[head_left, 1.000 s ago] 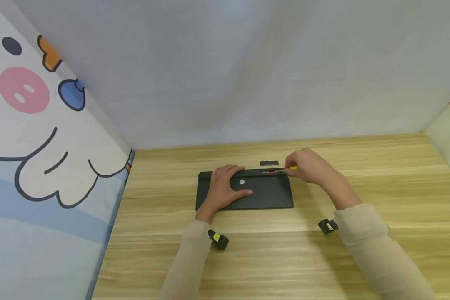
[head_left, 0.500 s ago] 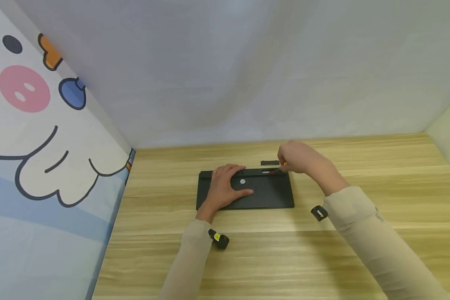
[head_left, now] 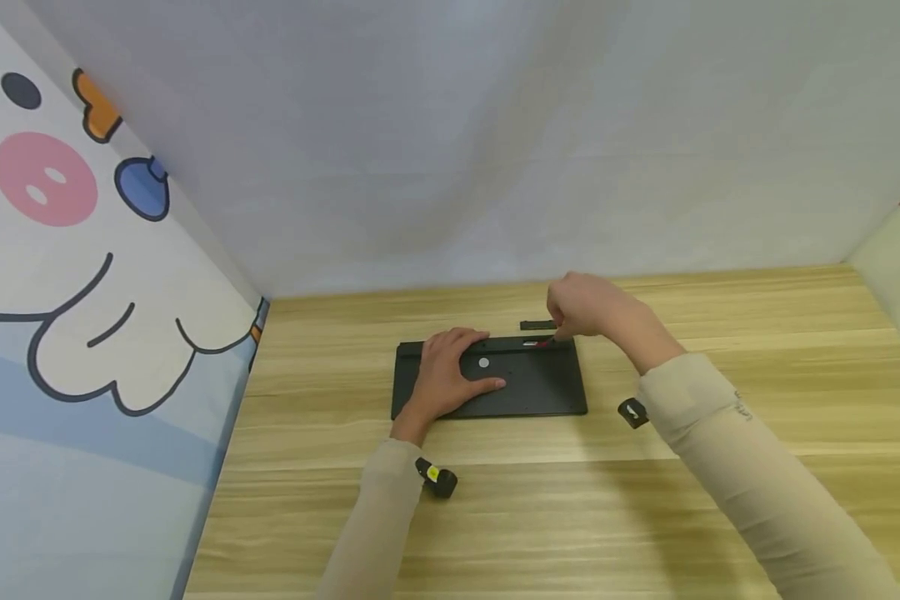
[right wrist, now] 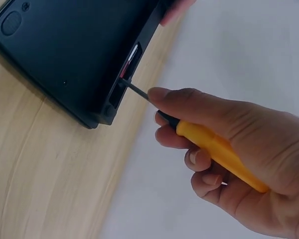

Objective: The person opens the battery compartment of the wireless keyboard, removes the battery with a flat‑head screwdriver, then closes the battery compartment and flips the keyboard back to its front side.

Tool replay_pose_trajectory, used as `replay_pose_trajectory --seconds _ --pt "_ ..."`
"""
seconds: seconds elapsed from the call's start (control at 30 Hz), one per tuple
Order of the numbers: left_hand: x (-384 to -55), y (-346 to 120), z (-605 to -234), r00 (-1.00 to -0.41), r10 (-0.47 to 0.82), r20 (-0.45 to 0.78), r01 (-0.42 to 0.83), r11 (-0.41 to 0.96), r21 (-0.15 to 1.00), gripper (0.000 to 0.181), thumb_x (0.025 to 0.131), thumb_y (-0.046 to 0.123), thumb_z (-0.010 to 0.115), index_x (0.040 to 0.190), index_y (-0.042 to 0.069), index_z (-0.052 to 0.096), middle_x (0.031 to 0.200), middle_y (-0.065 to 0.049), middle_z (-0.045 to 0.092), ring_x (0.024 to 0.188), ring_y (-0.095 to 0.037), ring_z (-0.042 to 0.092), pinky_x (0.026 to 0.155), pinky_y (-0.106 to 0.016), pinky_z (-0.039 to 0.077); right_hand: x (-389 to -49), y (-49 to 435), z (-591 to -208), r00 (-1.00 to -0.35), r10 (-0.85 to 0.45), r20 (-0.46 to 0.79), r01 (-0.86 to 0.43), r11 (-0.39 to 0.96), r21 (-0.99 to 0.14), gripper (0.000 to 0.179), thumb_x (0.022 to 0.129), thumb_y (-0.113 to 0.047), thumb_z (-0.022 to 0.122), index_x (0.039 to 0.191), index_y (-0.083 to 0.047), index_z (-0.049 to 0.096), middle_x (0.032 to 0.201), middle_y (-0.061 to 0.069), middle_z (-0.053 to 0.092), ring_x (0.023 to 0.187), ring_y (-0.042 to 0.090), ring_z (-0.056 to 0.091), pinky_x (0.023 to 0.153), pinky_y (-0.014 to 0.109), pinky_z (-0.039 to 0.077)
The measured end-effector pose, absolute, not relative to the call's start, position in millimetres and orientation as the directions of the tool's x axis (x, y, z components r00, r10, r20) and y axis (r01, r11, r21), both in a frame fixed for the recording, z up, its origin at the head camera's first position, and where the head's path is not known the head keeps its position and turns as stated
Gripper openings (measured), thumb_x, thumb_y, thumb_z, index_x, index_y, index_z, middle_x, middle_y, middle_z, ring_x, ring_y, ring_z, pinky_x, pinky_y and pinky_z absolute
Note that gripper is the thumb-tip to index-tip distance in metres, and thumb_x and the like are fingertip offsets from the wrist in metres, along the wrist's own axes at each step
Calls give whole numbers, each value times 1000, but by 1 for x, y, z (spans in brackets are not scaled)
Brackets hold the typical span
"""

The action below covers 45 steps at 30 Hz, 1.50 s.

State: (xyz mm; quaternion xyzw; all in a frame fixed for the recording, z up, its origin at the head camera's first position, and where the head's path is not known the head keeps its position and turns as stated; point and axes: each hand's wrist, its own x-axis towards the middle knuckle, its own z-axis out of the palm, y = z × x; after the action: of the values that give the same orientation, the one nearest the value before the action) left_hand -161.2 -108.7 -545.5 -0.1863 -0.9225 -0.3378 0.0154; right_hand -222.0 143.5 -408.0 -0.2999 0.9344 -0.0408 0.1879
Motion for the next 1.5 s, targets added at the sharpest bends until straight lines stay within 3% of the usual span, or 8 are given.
replay_pose_trajectory --seconds 0.23,0.6,0.93,1.3,1.5 --pt "-162 -110 -545 -929 338 148 354 707 612 77 78 51 86 144 25 57 141 -1 60 137 -25 51 126 -53 25 -222 157 -411 -739 -618 -267 -561 785 -265 25 88 -19 80 68 -14 65 72 -1 64 64 14 46 63 30 39" --pt "-163 -112 -547 -932 333 147 350 712 609 78 78 51 86 144 23 57 141 -1 60 137 -26 52 125 -55 26 -224 175 -427 -749 -635 -187 -537 749 -389 19 87 -18 81 72 -15 70 79 -1 70 75 15 58 77 41 53" --pt "-163 -112 -546 -930 327 166 358 710 606 78 77 50 87 144 22 58 141 -3 61 137 -28 52 124 -56 26 -226 199 -456 -773 -624 -112 -492 702 -516 15 90 -23 79 76 -21 73 82 -6 75 76 9 62 73 32 50" --pt "-161 -112 -547 -930 329 164 358 708 609 78 77 50 87 144 22 58 140 -3 61 136 -28 53 124 -56 26 -217 216 -487 -839 -525 -144 -304 671 -677 6 91 -26 79 86 -22 78 94 -6 77 101 18 70 92 40 55" --pt "-161 -112 -548 -932 323 165 355 714 604 78 77 50 87 144 23 58 140 -2 61 136 -27 53 125 -55 26 -214 217 -495 -863 -489 -128 -268 657 -705 5 89 -25 81 85 -23 78 94 -6 77 98 13 69 91 32 54"
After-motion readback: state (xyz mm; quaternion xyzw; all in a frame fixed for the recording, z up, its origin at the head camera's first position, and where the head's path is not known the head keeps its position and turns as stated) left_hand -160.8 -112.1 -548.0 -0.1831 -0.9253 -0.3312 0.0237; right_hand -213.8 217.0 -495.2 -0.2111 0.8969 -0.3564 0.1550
